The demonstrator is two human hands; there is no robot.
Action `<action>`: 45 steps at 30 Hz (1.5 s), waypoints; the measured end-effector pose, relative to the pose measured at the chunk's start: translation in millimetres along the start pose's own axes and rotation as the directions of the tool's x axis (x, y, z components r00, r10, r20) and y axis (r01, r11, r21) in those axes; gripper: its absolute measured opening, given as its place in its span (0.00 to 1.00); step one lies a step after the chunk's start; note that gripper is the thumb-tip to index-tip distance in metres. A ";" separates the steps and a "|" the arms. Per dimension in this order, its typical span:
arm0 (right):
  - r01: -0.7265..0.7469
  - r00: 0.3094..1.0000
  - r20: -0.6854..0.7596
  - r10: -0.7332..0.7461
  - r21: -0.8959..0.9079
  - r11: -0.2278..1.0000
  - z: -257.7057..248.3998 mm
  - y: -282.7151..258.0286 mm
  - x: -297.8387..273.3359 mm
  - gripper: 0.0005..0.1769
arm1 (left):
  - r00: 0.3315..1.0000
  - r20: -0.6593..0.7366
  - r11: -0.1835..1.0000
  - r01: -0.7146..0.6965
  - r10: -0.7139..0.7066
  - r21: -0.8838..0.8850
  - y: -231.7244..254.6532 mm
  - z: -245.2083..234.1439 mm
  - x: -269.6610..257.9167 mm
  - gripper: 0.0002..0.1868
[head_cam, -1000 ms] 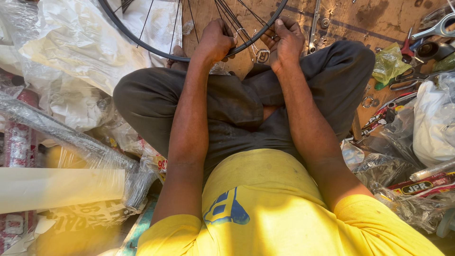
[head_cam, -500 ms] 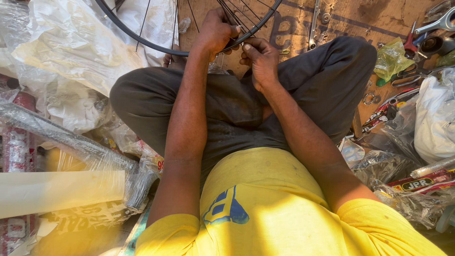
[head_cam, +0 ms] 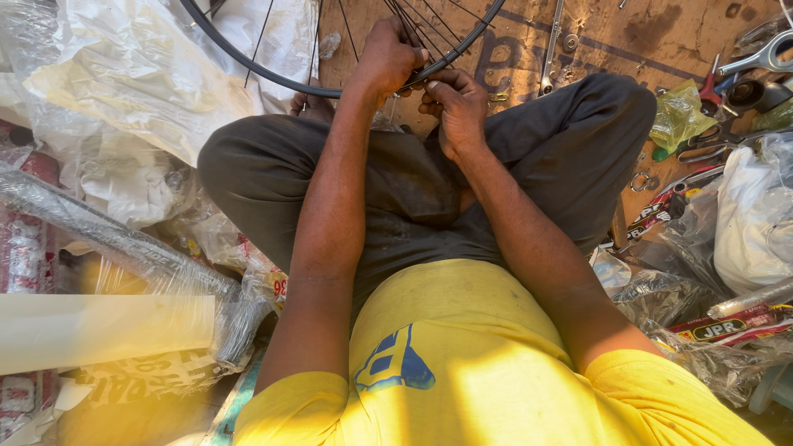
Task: The person is sitting on the floor repairing a bicycle wheel. They remove a rim tape, inspect the rim, and then proceed to tighten the spokes using a spoke wrench. The person works methodically around the wheel, adjusting the tension of the spokes.
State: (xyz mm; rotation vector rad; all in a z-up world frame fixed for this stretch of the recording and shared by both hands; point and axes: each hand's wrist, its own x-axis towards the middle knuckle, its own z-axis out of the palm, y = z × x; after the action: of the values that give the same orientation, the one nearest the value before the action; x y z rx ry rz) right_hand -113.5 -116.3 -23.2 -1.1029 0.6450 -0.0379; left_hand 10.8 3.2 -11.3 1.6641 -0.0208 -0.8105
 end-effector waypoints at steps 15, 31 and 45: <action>-0.095 0.983 -0.121 0.137 0.302 0.949 18.0 13.7 -1.5 0.18 | 0.998 -0.058 0.992 -0.030 0.037 0.119 -21.4 2.1 16.2 0.09; -0.189 0.958 -0.142 0.251 0.349 0.918 22.5 20.8 5.4 0.16 | 0.997 -0.064 0.987 -0.041 0.051 0.156 -18.2 0.5 12.2 0.10; -0.084 0.981 -0.141 0.132 0.300 0.950 17.2 20.2 3.5 0.18 | 0.996 -0.044 0.994 -0.069 0.073 0.086 -14.5 1.3 10.3 0.08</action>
State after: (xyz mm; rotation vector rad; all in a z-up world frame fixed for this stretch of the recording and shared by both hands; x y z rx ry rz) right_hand -107.6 -94.0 -36.8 -0.7806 0.8152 -0.1249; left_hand 12.0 1.6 -29.1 1.7517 -0.0822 -0.7253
